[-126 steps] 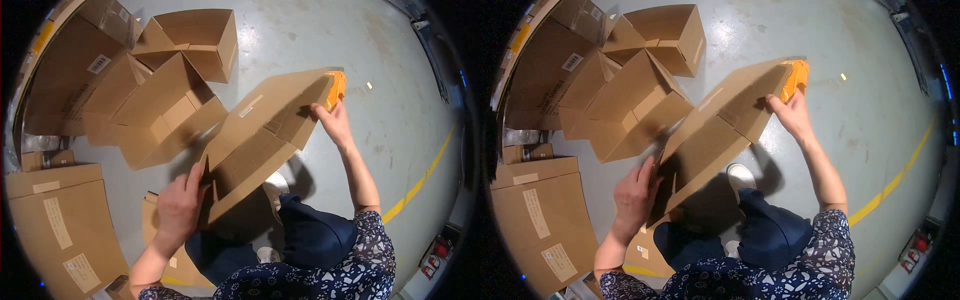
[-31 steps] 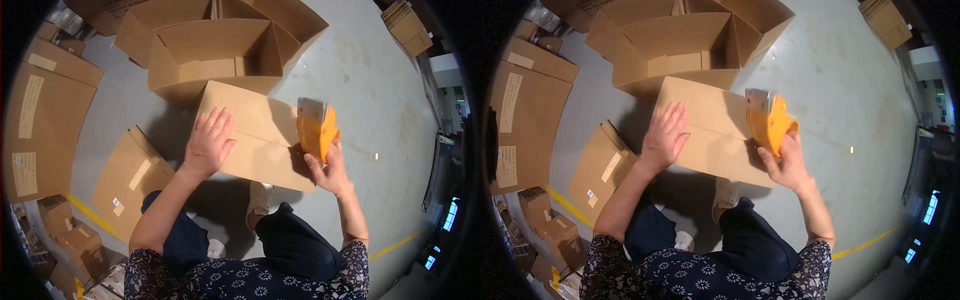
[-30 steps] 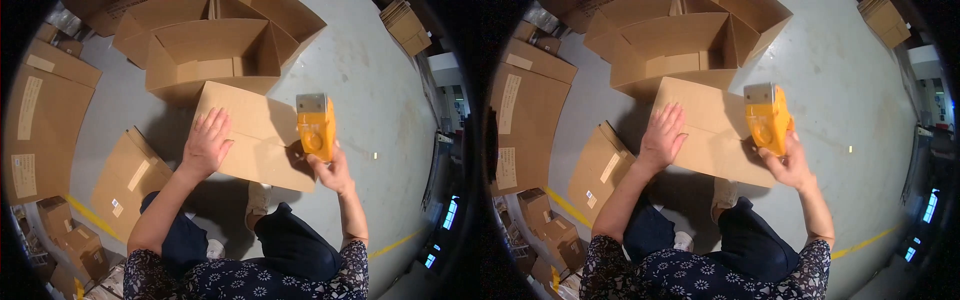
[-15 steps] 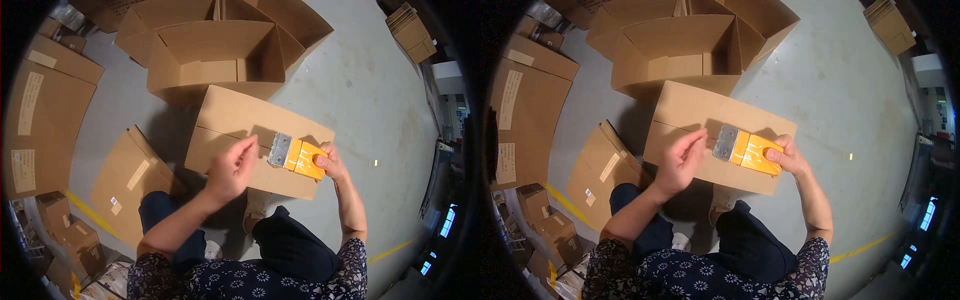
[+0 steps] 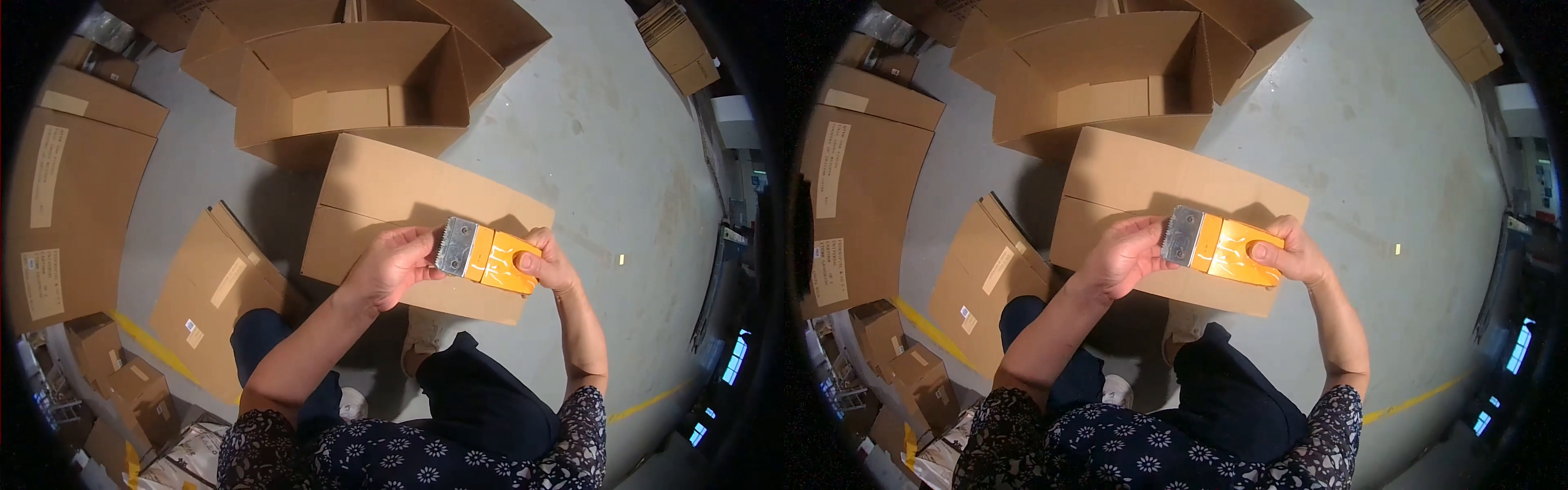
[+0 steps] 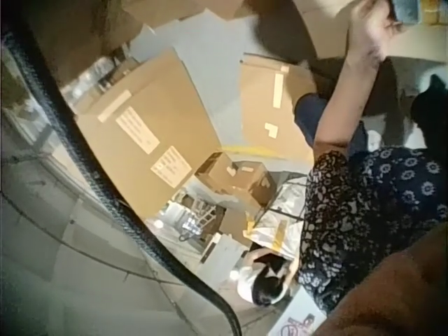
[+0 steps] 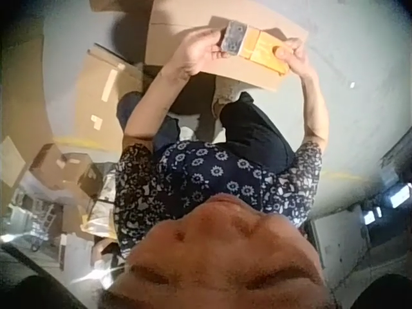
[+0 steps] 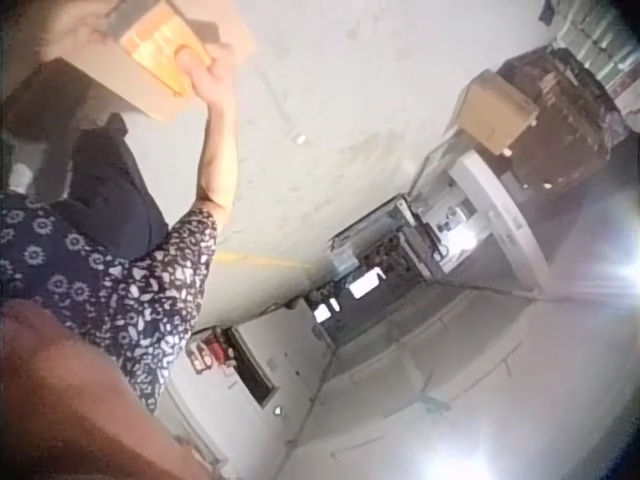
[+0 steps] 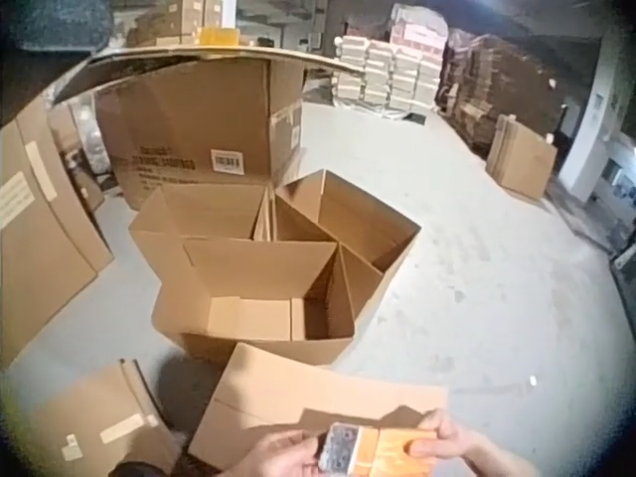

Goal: The person assembles cardboard boxes by hand, then seals them with a tape dispenser for shipping.

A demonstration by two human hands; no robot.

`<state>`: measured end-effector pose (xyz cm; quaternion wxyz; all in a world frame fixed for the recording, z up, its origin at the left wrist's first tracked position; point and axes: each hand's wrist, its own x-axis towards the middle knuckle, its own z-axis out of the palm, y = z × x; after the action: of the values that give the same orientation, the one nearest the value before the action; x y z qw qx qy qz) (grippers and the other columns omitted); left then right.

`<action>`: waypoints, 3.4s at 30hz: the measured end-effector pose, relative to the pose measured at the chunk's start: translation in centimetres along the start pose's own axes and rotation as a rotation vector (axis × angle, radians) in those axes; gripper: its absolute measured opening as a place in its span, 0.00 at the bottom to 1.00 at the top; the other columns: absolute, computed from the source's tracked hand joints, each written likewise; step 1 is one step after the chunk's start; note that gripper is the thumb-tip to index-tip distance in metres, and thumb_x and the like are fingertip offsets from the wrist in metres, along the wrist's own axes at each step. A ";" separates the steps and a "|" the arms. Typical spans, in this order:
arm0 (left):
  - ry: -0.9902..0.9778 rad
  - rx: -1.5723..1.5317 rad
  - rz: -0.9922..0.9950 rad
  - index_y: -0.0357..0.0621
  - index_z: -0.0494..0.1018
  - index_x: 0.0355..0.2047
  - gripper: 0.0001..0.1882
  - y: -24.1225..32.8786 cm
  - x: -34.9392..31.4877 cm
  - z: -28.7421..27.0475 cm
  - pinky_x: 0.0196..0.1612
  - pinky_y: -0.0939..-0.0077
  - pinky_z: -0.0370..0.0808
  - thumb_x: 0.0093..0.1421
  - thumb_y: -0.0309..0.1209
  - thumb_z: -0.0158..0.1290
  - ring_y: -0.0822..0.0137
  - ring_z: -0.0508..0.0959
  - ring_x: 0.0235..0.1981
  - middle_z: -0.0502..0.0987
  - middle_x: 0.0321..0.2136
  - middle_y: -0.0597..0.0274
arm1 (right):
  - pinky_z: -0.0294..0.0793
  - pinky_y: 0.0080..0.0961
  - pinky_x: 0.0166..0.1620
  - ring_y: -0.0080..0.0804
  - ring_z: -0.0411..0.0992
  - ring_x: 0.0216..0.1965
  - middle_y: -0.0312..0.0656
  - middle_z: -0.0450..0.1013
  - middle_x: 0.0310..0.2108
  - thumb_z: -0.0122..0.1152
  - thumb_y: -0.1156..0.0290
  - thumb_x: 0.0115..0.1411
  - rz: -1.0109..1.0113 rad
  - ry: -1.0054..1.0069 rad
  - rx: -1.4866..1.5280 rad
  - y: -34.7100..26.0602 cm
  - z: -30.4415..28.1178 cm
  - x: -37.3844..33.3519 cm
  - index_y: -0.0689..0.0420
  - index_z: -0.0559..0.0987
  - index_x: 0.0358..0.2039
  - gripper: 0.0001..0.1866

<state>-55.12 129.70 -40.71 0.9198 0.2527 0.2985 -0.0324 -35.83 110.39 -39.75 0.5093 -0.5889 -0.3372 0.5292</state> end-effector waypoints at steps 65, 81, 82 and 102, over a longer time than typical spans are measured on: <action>0.521 2.403 0.543 0.39 0.41 0.66 0.51 3.9 -0.8 -4.7 0.63 0.39 0.32 0.56 0.69 0.26 0.52 0.38 0.69 0.41 0.68 0.52 | 0.70 0.21 0.18 0.25 0.69 0.14 0.39 0.69 0.14 0.58 0.51 0.53 0.917 0.346 -0.526 -2.6 -6.0 -11.7 0.67 0.78 0.22 0.25; 0.187 2.155 0.560 0.27 0.41 0.64 0.43 -12.2 9.2 14.7 0.61 0.34 0.28 0.55 0.37 0.48 0.36 0.34 0.66 0.38 0.65 0.34 | 0.75 0.30 0.28 0.33 0.75 0.19 0.41 0.74 0.14 0.50 0.43 0.56 1.028 0.294 -0.855 -4.1 -1.3 -9.9 0.59 0.80 0.20 0.29; 0.164 2.152 0.465 0.29 0.39 0.64 0.42 -11.5 9.2 15.2 0.61 0.34 0.28 0.57 0.38 0.46 0.37 0.33 0.67 0.37 0.66 0.36 | 0.76 0.31 0.29 0.34 0.75 0.19 0.41 0.74 0.14 0.49 0.42 0.56 1.014 0.316 -0.853 -3.7 -1.3 -9.7 0.58 0.79 0.19 0.29; 0.251 2.109 0.558 0.27 0.35 0.64 0.48 -12.7 10.4 13.0 0.61 0.36 0.26 0.50 0.30 0.53 0.36 0.31 0.66 0.35 0.65 0.34 | 0.76 0.32 0.32 0.32 0.77 0.32 0.41 0.77 0.27 0.47 0.53 0.56 1.046 0.126 -0.947 10.5 3.4 -14.7 0.46 0.82 0.31 0.16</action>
<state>-42.38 113.33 -43.19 0.1796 0.9724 0.1444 -0.0363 -43.72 94.78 -45.44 -0.1042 -0.8615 -0.1738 0.4656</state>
